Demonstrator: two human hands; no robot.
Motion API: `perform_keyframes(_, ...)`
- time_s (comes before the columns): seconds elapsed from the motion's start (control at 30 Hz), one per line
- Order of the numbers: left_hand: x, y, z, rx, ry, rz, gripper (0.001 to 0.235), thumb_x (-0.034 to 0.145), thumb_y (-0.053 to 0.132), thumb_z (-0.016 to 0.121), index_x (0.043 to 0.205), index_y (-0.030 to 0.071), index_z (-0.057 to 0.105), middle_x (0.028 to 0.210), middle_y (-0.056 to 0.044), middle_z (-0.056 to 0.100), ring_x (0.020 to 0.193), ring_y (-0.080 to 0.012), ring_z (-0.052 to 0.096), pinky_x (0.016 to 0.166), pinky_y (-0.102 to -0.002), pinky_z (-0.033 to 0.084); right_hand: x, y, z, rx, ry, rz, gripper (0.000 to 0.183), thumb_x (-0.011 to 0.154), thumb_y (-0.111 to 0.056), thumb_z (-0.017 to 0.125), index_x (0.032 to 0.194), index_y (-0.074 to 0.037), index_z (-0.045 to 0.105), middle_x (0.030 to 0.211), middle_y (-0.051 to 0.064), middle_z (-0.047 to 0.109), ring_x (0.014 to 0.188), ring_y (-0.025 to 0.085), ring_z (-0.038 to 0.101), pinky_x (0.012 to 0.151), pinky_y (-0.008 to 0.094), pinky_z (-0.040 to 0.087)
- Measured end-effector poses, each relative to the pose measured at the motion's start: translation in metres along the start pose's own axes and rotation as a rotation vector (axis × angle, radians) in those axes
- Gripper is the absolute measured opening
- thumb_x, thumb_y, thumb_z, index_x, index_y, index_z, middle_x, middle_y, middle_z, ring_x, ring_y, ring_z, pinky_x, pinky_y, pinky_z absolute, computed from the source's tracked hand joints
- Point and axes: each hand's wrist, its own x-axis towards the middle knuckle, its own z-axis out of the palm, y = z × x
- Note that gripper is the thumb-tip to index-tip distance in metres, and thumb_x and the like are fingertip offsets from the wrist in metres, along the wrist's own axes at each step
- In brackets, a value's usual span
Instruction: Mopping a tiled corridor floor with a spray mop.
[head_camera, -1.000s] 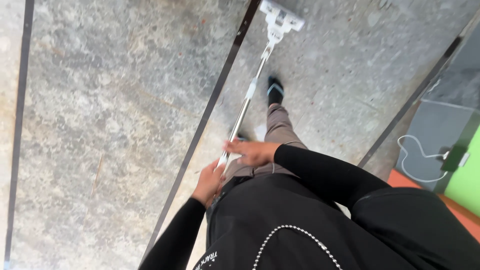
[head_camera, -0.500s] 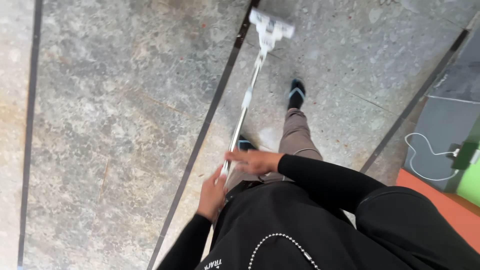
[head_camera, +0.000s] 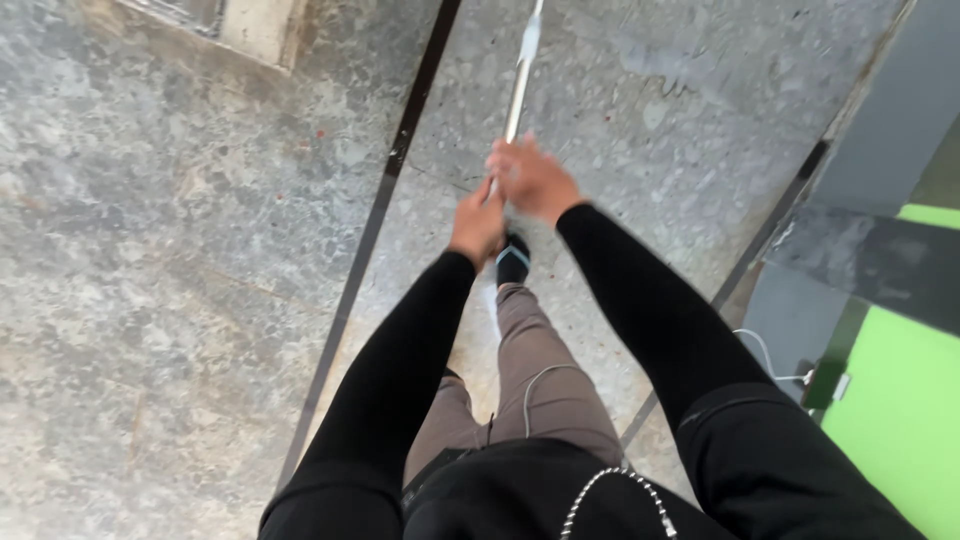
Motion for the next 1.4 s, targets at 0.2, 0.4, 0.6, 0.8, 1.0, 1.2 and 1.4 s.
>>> perform_keyframes(0.2, 0.009, 0.080, 0.092, 0.031, -0.035, -0.186, 0.052, 0.099, 0.037, 0.050, 0.151, 0.034, 0.046, 0.052, 0.001, 0.041, 0.035, -0.0114, 0.036, 0.035, -0.030, 0.022, 0.027, 0.101, -0.039, 0.086, 0.126, -0.090, 0.033, 0.108, -0.025, 0.045, 0.135, -0.017, 0.063, 0.163, 0.009, 0.045, 0.149, 0.041, 0.044, 0.132, 0.060, 0.027)
perform_keyframes(0.4, -0.022, -0.069, 0.035, 0.020, 0.031, -0.049, 0.050, 0.101, 0.034, 0.054, 0.150, 0.023, 0.055, 0.055, 0.002, 0.048, 0.037, -0.0097, 0.038, 0.034, -0.031, 0.028, -0.054, 0.050, 0.028, -0.084, -0.149, -0.013, 0.052, 0.104, -0.026, 0.043, 0.155, -0.012, 0.039, 0.166, 0.016, 0.031, 0.151, 0.050, 0.021, 0.114, 0.067, 0.024)
perform_keyframes(0.6, -0.190, -0.221, -0.098, 0.037, 0.071, -0.148, 0.048, 0.103, 0.026, 0.054, 0.151, 0.022, 0.056, 0.063, 0.002, 0.049, 0.044, -0.0068, 0.040, 0.038, -0.028, 0.031, -0.212, -0.054, 0.147, 0.026, -0.249, -0.259, 0.053, 0.104, -0.026, 0.048, 0.155, -0.012, 0.042, 0.162, 0.012, 0.040, 0.155, 0.039, 0.030, 0.120, 0.050, 0.031)
perform_keyframes(0.8, -0.390, -0.299, -0.191, 0.079, 0.137, -0.217, 0.049, 0.101, 0.023, 0.055, 0.150, 0.021, 0.057, 0.063, 0.004, 0.048, 0.049, -0.0056, 0.041, 0.041, -0.025, 0.036, -0.356, -0.128, 0.267, 0.272, -0.551, -0.405, 0.060, 0.105, -0.028, 0.047, 0.161, -0.012, 0.034, 0.168, 0.011, 0.032, 0.157, 0.033, 0.031, 0.128, 0.042, 0.023)
perform_keyframes(1.0, -0.535, -0.299, -0.224, 0.189, 0.244, -0.464, 0.047, 0.101, 0.027, 0.055, 0.148, 0.025, 0.058, 0.059, 0.001, 0.046, 0.045, -0.0091, 0.039, 0.040, -0.027, 0.031, -0.420, -0.199, 0.313, 0.324, -1.056, -0.535, 0.061, 0.106, -0.036, 0.043, 0.163, -0.020, 0.027, 0.171, 0.005, 0.023, 0.155, 0.032, 0.023, 0.122, 0.051, 0.020)
perform_keyframes(1.2, -0.488, -0.332, -0.208, 0.235, 0.261, -0.321, 0.046, 0.099, 0.024, 0.057, 0.145, 0.020, 0.063, 0.061, 0.001, 0.049, 0.051, -0.0095, 0.042, 0.046, -0.027, 0.035, -0.413, -0.176, 0.285, 0.183, -0.888, -0.458, 0.059, 0.106, -0.040, 0.044, 0.162, -0.024, 0.032, 0.169, 0.004, 0.029, 0.155, 0.031, 0.026, 0.120, 0.053, 0.025)
perform_keyframes(1.4, -0.334, -0.248, -0.107, 0.261, 0.177, -0.070, 0.048, 0.099, 0.025, 0.054, 0.146, 0.015, 0.058, 0.066, 0.001, 0.056, 0.055, -0.0088, 0.052, 0.051, -0.028, 0.045, -0.315, -0.085, 0.184, 0.253, -0.482, -0.170, 0.051, 0.104, -0.040, 0.049, 0.152, -0.024, 0.049, 0.165, 0.003, 0.036, 0.156, 0.034, 0.019, 0.120, 0.062, 0.017)
